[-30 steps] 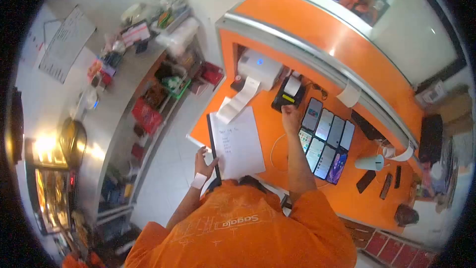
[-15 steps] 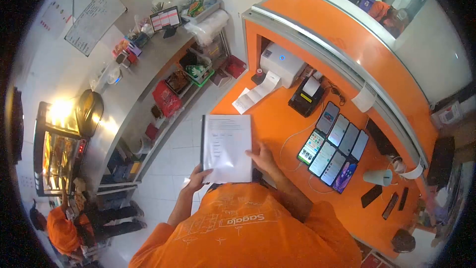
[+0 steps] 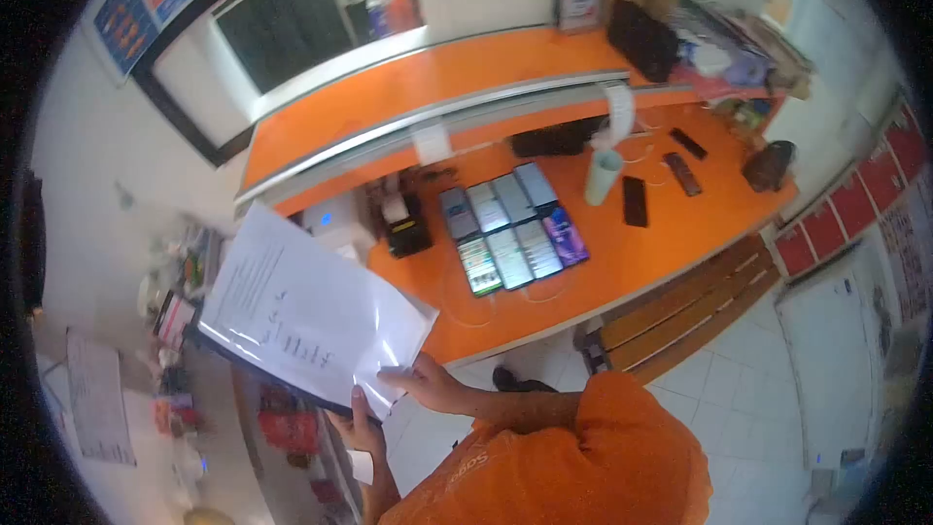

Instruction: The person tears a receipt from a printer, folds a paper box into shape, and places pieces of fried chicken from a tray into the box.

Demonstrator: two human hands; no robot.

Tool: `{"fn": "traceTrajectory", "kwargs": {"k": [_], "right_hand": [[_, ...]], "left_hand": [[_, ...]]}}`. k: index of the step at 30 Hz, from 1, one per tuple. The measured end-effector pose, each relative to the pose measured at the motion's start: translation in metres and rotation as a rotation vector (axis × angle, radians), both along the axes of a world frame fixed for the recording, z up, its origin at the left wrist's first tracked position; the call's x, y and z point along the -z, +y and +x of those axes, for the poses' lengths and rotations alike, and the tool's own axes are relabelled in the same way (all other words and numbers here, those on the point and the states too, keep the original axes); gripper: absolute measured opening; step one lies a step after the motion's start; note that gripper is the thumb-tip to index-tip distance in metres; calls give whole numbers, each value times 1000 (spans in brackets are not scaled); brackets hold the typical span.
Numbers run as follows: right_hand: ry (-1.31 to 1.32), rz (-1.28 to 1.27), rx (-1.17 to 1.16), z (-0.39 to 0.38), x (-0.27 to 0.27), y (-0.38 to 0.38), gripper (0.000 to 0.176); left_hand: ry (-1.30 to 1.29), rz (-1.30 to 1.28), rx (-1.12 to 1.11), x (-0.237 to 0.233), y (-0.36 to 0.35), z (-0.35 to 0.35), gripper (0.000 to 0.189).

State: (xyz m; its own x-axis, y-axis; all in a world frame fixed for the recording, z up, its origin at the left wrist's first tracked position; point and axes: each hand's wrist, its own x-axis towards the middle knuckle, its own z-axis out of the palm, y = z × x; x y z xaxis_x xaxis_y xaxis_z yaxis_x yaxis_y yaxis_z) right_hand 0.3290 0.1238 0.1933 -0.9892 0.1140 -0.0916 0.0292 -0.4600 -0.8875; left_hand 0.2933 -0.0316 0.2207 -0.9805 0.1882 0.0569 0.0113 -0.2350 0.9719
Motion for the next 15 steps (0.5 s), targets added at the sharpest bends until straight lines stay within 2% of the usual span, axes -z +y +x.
{"fn": "traceTrajectory", "kwargs": {"k": [3, 5, 7, 11, 15], "right_hand": [[-141, -172, 366, 30, -46, 53, 44], [-92, -87, 431, 60, -72, 107, 41], [29, -260, 674, 87, -83, 153, 43], [72, -140, 1029, 155, -112, 286, 45], [462, 9, 1364, 201, -158, 437, 43]], "left_hand": [[214, -145, 299, -11, 50, -6, 45], [291, 26, 552, -13, 86, -2, 51], [370, 190, 799, -14, 122, 1, 58], [312, 148, 933, -35, 194, 20, 61], [176, 1, 1004, -18, 268, 23, 46]]}}
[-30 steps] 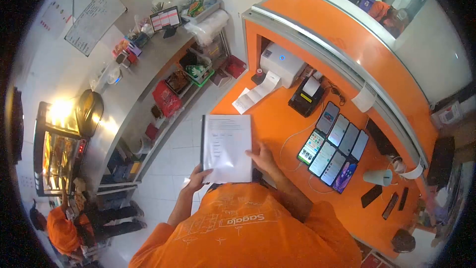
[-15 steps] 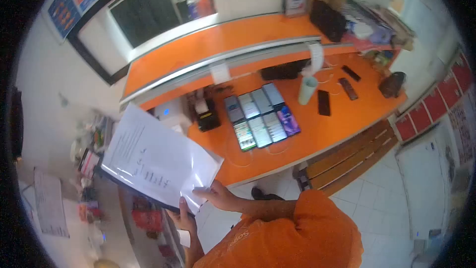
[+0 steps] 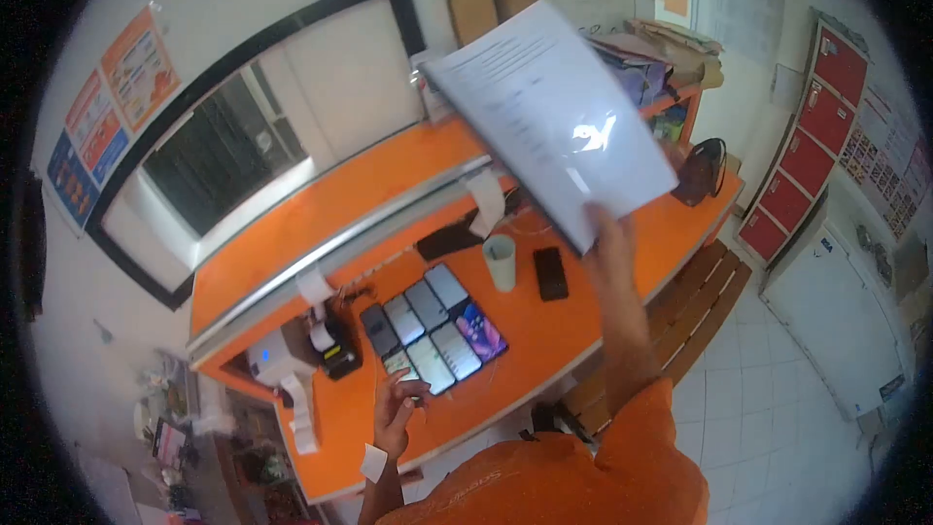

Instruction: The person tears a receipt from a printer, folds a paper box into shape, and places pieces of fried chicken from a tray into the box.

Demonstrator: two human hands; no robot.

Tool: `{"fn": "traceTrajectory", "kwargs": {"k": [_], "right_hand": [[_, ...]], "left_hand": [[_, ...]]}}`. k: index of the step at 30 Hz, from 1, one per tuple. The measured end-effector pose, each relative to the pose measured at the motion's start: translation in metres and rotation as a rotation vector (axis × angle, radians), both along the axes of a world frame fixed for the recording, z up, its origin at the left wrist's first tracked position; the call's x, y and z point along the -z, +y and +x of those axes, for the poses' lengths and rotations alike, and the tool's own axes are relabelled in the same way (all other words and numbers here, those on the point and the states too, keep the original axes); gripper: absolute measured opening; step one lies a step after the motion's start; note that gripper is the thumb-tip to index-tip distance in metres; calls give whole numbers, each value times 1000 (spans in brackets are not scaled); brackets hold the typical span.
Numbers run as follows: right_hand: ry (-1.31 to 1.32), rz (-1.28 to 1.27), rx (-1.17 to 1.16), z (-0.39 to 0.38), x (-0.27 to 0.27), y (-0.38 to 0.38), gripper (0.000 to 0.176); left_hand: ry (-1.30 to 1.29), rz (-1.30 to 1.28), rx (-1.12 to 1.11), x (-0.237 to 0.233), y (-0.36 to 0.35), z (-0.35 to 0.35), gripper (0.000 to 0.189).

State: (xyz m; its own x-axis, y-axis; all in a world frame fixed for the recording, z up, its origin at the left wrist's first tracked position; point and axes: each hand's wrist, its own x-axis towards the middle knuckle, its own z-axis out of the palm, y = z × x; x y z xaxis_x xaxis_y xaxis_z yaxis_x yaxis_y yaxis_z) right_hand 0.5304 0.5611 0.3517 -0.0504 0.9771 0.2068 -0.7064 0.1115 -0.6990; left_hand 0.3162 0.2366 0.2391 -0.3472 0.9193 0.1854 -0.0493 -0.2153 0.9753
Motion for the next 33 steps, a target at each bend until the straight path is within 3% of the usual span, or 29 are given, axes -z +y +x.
{"fn": "traceTrajectory", "kwargs": {"k": [4, 6, 9, 11, 14, 15, 18, 20, 21, 22, 24, 25, 27, 29, 31, 32, 33], "right_hand": [[-25, 264, 158, 43, -53, 173, 45], [-161, 304, 408, 43, -103, 235, 47], [-120, 191, 140, 67, -126, 405, 44], [-155, 85, 71, 70, -117, 489, 40], [-449, -97, 189, 62, -81, 547, 34], [-550, -144, 114, 66, -61, 588, 43], [-370, 96, 590, 21, -78, 477, 56], [-602, -12, 1210, -15, -48, 472, 75], [-522, 435, 1042, -25, -40, 430, 77], [-538, 631, 845, -54, -28, 394, 76], [-1071, 897, 671, -90, -4, 332, 62], [-1162, 1046, 739, -105, -19, 285, 57], [-1231, 1101, 599, -111, -18, 264, 46], [-1156, 907, 226, -126, -21, 288, 36], [-1075, 745, 373, -107, -45, 302, 30], [-1005, 776, 567, -88, -66, 310, 29], [-1070, 739, 642, -59, -103, 305, 28]], "left_hand": [[14, -53, 66, -11, 83, 8, 46], [20, -27, 47, -12, 114, 7, 47], [40, -16, -68, -10, 139, 8, 47], [19, -64, -108, -2, 146, 8, 47], [-1, -123, -191, 12, 142, 12, 44], [-22, -144, -220, 11, 139, 14, 43], [-60, -186, -341, 19, 128, 14, 42], [-84, -182, -415, 21, 125, 13, 42], [-30, -204, -453, 20, 126, 13, 40], [-39, -212, -471, 19, 130, 11, 40], [-56, -231, -512, 16, 136, 8, 40], [-59, -226, -532, 25, 140, 3, 42], [-7, -205, -452, 5, 156, 9, 43], [29, -183, -388, -10, 172, 12, 45], [47, -159, -334, -19, 182, 11, 46], [36, -137, -343, -17, 185, 7, 46], [16, -125, -349, -9, 184, 4, 46]]}}
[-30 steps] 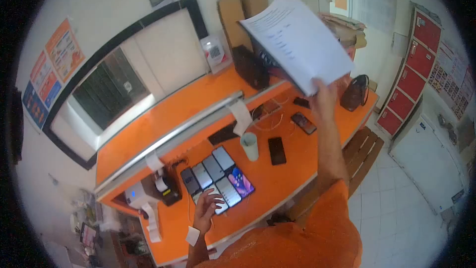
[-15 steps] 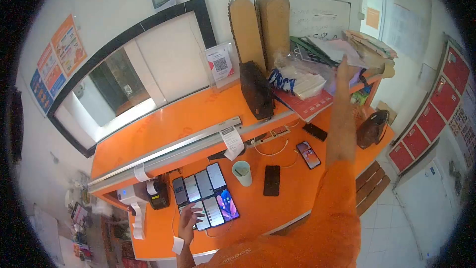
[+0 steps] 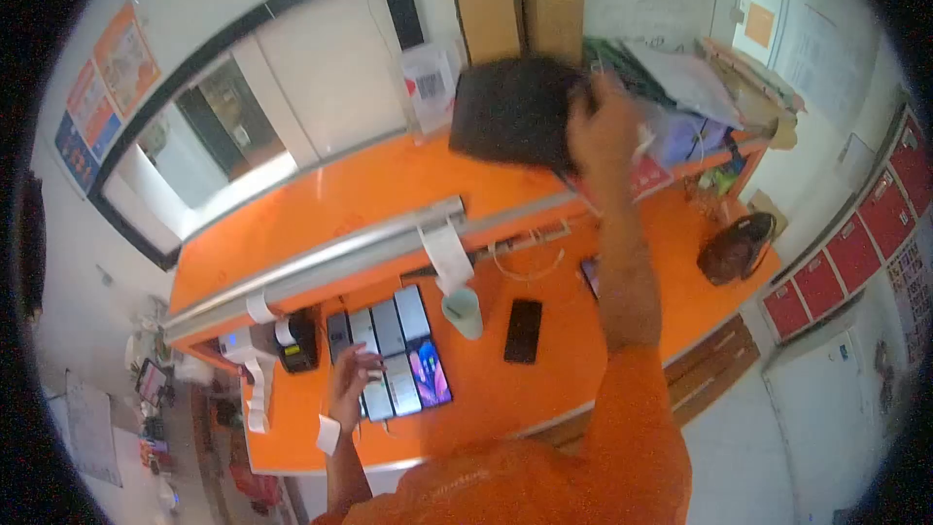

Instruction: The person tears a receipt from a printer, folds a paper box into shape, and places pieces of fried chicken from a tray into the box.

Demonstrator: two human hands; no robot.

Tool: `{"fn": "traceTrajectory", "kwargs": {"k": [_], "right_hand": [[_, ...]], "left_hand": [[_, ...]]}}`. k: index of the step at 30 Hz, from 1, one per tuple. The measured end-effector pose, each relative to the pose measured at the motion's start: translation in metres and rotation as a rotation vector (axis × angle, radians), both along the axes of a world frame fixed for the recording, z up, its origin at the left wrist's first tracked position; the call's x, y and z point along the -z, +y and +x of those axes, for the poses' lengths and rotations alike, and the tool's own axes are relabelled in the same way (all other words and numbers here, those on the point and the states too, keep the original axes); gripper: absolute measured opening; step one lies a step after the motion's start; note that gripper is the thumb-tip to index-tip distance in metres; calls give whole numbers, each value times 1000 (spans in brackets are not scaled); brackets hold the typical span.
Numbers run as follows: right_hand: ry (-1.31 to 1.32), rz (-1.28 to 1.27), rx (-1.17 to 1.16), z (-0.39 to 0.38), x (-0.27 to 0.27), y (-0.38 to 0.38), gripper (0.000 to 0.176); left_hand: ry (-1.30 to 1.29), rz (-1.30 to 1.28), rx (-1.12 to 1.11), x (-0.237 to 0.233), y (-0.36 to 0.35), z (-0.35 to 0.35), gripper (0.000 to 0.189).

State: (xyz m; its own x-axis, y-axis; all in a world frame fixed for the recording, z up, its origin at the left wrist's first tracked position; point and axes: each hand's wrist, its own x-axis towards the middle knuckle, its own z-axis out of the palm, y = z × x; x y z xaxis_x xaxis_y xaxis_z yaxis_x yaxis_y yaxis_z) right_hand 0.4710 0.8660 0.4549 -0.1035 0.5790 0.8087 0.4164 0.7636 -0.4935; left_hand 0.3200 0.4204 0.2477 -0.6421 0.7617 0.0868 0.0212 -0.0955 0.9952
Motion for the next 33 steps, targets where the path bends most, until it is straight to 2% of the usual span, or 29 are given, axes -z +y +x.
{"fn": "traceTrajectory", "kwargs": {"k": [2, 3, 5, 7, 9, 11, 12, 14, 15, 17, 19, 20, 22, 23, 25, 27, 28, 31, 32, 33], "right_hand": [[-23, 258, 216, 50, -41, 26, 35], [63, 219, 284, 73, -61, 37, 38], [200, 352, 403, 100, -107, 48, 44], [226, 455, 499, 117, -146, 97, 56], [152, 520, 221, 97, -163, 97, 32], [-33, 516, -14, 95, -162, 175, 100], [-174, -62, 205, 96, -160, 171, 94], [297, 353, 245, 65, -120, 138, 65], [479, 496, 234, 47, -99, 116, 61], [635, 485, 72, 17, -24, 49, 52], [673, 291, -160, -24, 79, -35, 44], [630, 146, -311, -43, 138, -89, 40], [411, -164, -730, -69, 244, -217, 33], [233, -312, -1021, -70, 281, -287, 31], [-239, -581, -1681, -55, 265, -448, 35], [-937, -641, -1990, -41, 321, -544, 54], [-1298, -613, -2082, -33, 330, -588, 64], [-1932, -542, -1980, -17, 312, -704, 64], [-1856, -214, -1963, -16, 304, -735, 59], [-1720, -26, -1984, -15, 311, -763, 58]], "left_hand": [[-35, -9, -18, 9, -6, 2, 45], [-41, -22, -30, 12, -11, 4, 44], [-32, -72, -71, 17, -22, 7, 41], [-44, -128, -107, 27, -34, 8, 44], [-46, -145, -114, 30, -44, 11, 44], [-42, -143, -107, 29, -53, 13, 43], [-37, -146, -116, 28, -57, 15, 42], [-66, -84, -102, 30, -74, 15, 41], [-78, -47, -120, 31, -82, 13, 41], [-59, 17, -176, 36, -106, 14, 41], [11, -41, -267, 46, -147, 22, 41], [52, -159, -277, 41, -172, 27, 45], [194, -222, -400, 41, -228, 50, 48], [164, -254, -484, 47, -260, 65, 46], [122, -356, -601, 50, -333, 97, 44], [146, -360, -770, 46, -407, 143, 44], [175, -355, -832, 43, -441, 164, 44], [46, -355, -1041, 38, -539, 244, 44], [18, -383, -1097, 32, -564, 272, 43], [13, -385, -1160, 36, -590, 302, 43]]}}
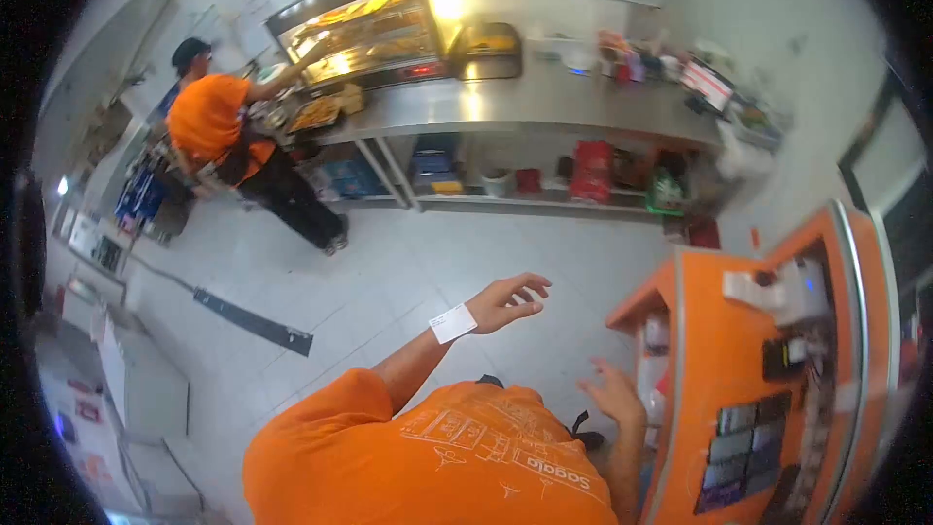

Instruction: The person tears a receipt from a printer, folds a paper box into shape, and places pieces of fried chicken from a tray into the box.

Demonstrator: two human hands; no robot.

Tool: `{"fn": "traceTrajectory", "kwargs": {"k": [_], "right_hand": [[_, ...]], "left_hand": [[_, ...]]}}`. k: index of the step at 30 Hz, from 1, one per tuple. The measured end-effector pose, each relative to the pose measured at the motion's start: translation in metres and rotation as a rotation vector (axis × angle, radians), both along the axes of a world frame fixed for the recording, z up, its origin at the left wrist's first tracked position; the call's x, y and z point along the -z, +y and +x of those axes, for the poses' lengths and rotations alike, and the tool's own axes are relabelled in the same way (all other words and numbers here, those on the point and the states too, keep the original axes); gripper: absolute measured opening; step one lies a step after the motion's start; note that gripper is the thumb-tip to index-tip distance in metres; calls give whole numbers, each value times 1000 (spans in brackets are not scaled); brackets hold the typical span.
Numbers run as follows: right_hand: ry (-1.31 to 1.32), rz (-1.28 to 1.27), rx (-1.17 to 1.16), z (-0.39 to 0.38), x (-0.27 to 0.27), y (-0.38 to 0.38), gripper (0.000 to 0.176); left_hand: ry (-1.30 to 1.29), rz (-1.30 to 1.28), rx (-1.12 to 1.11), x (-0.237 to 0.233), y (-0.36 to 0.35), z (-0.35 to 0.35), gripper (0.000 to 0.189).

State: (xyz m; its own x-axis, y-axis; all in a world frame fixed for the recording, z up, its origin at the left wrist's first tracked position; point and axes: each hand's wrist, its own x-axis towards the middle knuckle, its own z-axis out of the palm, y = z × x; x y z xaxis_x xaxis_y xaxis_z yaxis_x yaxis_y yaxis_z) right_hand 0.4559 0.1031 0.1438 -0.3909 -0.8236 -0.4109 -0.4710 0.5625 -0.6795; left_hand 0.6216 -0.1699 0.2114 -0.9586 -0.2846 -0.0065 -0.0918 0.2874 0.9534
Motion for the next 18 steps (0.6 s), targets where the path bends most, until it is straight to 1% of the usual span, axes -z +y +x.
{"fn": "traceTrajectory", "kwargs": {"k": [2, 3, 6, 7, 10, 11, 14, 17, 18], "right_hand": [[350, -119, -58, -6, 10, -57, 55], [330, -119, -33, -9, 14, -86, 51], [-4, -71, 95, -4, 2, -170, 48], [-19, -104, 79, -2, 2, -193, 47], [-30, -42, 34, -5, 32, -267, 47], [-28, 18, 5, -10, 38, -291, 50], [-84, 229, 22, -41, 79, -375, 55], [120, 231, -99, -51, 67, -505, 58], [181, 193, -177, -55, 67, -556, 58]], "left_hand": [[30, -15, -112, 8, -56, 49, 42], [-20, 16, -172, 13, -79, 70, 41], [-7, 66, -304, 34, -137, 118, 40], [-21, 109, -327, 33, -151, 128, 40], [16, 144, -361, 42, -219, 141, 41], [-15, 178, -382, 41, -242, 144, 41], [14, 192, -440, 44, -316, 150, 42], [-32, 157, -548, 47, -404, 168, 42], [-48, 158, -583, 49, -431, 180, 42]]}}
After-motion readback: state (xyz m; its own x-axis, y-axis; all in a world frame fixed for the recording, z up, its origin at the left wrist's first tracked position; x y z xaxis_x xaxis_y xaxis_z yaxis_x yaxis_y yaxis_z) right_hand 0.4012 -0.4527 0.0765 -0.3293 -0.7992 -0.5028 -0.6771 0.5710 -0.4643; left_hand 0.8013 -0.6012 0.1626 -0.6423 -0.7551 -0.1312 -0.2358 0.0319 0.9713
